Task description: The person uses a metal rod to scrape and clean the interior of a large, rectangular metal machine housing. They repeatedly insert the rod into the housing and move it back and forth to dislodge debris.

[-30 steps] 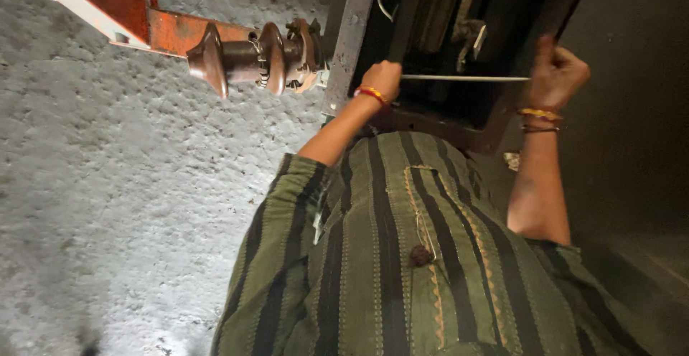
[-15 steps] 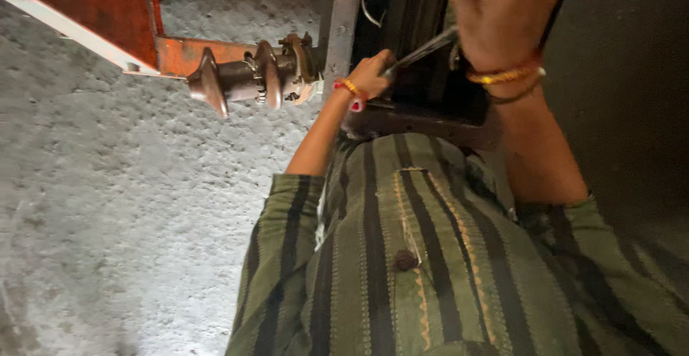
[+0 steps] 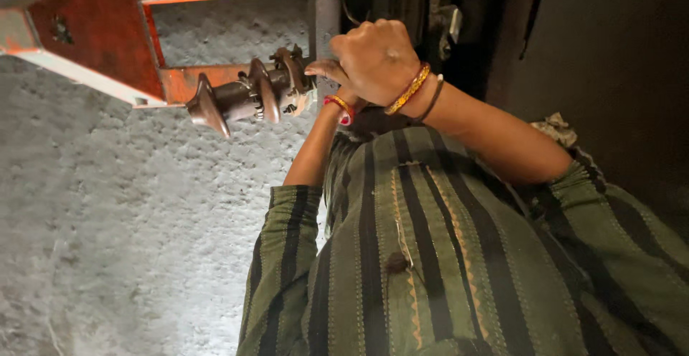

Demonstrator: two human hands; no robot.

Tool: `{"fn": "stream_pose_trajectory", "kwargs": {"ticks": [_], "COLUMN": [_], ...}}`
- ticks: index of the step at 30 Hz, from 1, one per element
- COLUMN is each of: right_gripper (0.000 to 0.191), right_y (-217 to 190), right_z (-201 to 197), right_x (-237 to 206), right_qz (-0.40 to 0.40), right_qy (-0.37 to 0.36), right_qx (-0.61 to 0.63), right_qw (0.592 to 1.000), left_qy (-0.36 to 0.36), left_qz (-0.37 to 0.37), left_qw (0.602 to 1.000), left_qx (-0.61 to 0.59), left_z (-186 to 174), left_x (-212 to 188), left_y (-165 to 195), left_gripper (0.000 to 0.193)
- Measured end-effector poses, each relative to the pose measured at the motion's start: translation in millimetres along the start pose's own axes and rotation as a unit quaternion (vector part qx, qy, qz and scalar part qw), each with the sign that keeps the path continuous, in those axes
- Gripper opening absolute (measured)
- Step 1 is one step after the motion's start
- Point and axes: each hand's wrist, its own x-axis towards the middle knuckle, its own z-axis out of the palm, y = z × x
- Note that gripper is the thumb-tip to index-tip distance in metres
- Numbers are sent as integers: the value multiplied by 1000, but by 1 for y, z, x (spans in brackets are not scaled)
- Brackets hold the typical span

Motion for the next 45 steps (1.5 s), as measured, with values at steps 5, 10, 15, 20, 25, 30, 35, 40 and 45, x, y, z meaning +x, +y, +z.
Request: {"fn": "stream_pose_trajectory", "kwargs": {"ticks": [5,10,15,20,25,30,35,40,45], "right_gripper": [50,49,45,44,44,54,53,62,62], "right_y": [31,114,159,166,164,172,180,192,186], "right_z": [-14,-26,10,18,1,1,0,-7,-12], "right_x": [-61,-172,-248,-228,-171,-140,-154,-159,-136], "right_qz": [40,82,331,378,361,420,418,477,458], "right_qy": [-60,42,13,0,65,21,46,89,13], "right_qx": [14,15,-15,-42,-86,-80,-89,-79,-56], "right_qw": [997,996,943,925,926,904,903,871,887], "left_qy": [-100,-122,-86,-55,-26,4,36,24,-26], "left_qz": [-70,-139,-128,-156,-154,-126,-144,-132,-141], "left_qw": [938,854,826,816,836,849,840,840,865], "left_qx": [323,487,542,555,526,513,523,526,481], "left_z": [2,21,41,30,17,22,29,19,9], "left_x": [2,9,19,32,33,27,35,68,56], "left_y": [1,-3,-6,14,36,39,48,61,50], "left_gripper": [38,14,18,17,11,12,12,13,16]}}
